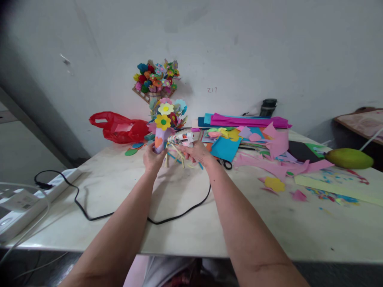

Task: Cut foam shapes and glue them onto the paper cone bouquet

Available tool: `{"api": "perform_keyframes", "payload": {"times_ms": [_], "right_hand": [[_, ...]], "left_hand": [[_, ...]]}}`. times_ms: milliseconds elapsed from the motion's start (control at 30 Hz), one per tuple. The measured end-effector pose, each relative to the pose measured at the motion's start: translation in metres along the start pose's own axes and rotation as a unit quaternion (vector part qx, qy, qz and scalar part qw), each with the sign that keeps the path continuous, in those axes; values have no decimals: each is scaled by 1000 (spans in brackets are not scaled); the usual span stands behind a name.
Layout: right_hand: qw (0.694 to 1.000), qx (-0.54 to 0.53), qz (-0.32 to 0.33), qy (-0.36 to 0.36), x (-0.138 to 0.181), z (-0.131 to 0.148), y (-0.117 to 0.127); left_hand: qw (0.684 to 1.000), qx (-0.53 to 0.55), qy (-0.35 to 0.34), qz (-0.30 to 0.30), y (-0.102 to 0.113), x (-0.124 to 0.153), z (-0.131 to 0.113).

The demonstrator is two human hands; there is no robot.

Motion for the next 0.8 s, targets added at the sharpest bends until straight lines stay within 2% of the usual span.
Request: {"api": "perform_keyframes", "payload": {"times_ms": [333,800], "right_hand": [[1000,-5,-14,4,0,1,0],[999,47,-23,3,3,6,0]], "left_hand": [[1000,-19,-8,-4,1,1,-1],[1000,-27,-6,-12,5,2,-3]]}}
Point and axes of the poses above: each hand's wrist, its own x-axis away from the middle knuckle, its own y-axis out of the back of the hand, z = x × y, the point moved 4 cm from there along -x, towards the middle knuckle, and after that the axes turned 12 degrees about -z, right-handed, at the moved point
